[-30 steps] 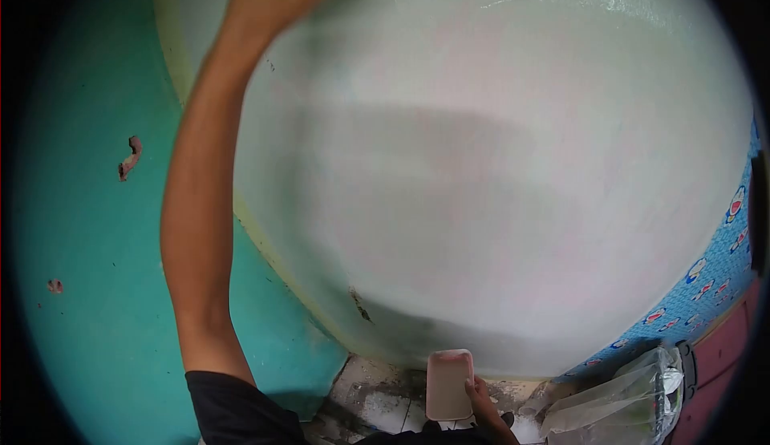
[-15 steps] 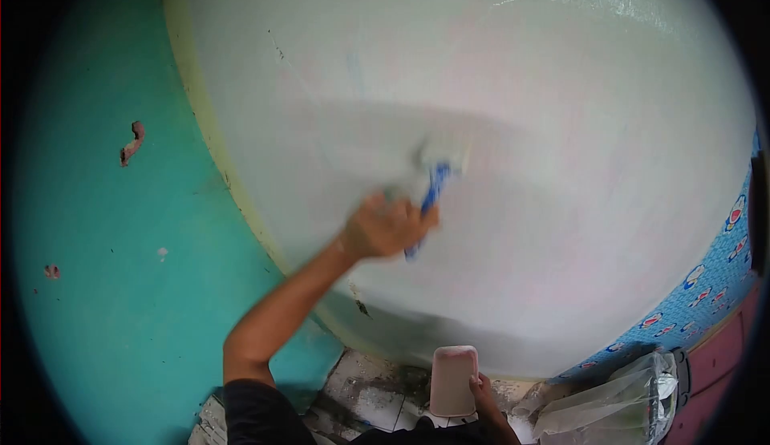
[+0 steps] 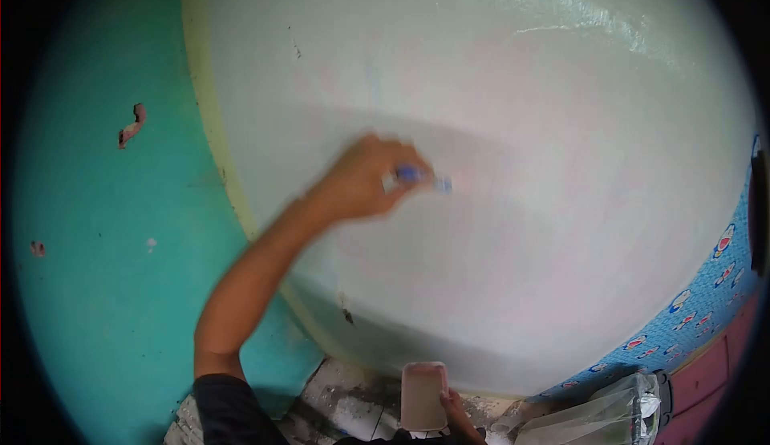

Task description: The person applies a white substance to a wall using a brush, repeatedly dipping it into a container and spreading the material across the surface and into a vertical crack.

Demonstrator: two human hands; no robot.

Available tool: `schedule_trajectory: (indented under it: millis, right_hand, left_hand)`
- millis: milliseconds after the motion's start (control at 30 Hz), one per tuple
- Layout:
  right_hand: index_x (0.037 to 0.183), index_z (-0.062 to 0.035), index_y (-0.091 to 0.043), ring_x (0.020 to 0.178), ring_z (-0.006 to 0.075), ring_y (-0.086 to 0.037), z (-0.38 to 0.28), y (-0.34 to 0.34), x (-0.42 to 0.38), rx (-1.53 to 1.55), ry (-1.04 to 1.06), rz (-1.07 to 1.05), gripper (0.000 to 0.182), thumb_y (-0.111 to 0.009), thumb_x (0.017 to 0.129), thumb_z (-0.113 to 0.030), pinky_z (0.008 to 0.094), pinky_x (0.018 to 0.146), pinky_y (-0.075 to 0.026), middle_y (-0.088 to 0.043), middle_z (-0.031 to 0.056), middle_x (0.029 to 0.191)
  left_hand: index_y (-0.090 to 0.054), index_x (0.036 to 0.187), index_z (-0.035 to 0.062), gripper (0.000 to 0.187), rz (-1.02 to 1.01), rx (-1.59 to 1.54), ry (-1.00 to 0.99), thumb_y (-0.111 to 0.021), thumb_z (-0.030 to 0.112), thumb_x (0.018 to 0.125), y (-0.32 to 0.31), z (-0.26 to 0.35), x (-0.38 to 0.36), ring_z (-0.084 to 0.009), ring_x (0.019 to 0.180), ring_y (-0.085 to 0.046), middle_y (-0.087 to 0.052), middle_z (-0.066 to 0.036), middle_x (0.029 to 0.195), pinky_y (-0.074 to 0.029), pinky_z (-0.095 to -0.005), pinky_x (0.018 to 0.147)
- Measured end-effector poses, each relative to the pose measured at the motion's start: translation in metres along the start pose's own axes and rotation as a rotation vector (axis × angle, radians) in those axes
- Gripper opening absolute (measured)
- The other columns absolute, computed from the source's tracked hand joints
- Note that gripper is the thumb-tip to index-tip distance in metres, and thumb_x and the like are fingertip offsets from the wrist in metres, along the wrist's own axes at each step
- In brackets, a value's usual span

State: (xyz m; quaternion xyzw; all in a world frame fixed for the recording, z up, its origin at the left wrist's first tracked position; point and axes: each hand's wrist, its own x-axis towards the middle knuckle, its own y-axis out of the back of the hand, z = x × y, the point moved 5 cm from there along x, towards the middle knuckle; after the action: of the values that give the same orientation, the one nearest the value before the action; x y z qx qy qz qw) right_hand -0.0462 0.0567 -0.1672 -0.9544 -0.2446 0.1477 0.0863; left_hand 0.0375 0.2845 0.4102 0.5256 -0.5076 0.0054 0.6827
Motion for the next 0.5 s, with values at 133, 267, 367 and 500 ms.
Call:
schedule_trajectory:
  millis: [133,267,367,500]
  right_hand:
    - [0.132,0.0036,-0.042,0.107,0.0169,-0.056,-0.009,-0.007,-0.008,0.072,0.006,0.15,0.057,-0.055,0.097,-0.04,0.0324,0.093,-0.045,-0.059,0.0111,0.117]
    - [0.136,0.0032,-0.035,0.113,0.0204,-0.054,0.012,0.004,-0.006,0.069,-0.003,0.163,0.062,-0.054,0.097,-0.041,0.0349,0.097,-0.043,-0.055,0.0145,0.123]
    - [0.14,0.0032,-0.03,0.114,0.0248,-0.055,-0.013,-0.001,-0.02,0.039,-0.049,0.215,0.07,-0.055,0.095,-0.045,0.0367,0.098,-0.044,-0.054,0.0183,0.125]
    - [0.139,0.0033,-0.03,0.117,0.0259,-0.053,-0.017,0.002,-0.022,0.047,-0.077,0.221,0.071,-0.055,0.095,-0.046,0.0377,0.1,-0.042,-0.053,0.0199,0.125]
  left_hand:
    - [-0.071,0.092,0.0071,0.012,0.346,0.114,-0.038,-0.069,0.017,0.086,0.111,-0.001,0.08,-0.0238,0.07,-0.064,-0.069,-0.01,0.082,-0.049,-0.0343,0.066]
    - [-0.07,0.095,-0.0002,0.012,0.704,0.421,-0.339,-0.069,0.007,0.086,0.162,0.012,0.11,-0.0204,0.076,-0.064,-0.069,-0.013,0.087,-0.05,-0.0314,0.069]
    - [-0.07,0.094,0.0042,0.013,0.789,0.574,-0.395,-0.069,0.012,0.083,0.137,0.005,0.1,-0.0232,0.073,-0.063,-0.068,-0.009,0.083,-0.048,-0.0329,0.066]
    - [-0.069,0.092,0.0136,0.012,0.658,0.675,-0.487,-0.07,0.02,0.082,0.014,0.003,0.032,-0.0162,0.064,-0.053,-0.059,-0.001,0.071,-0.039,-0.0329,0.057]
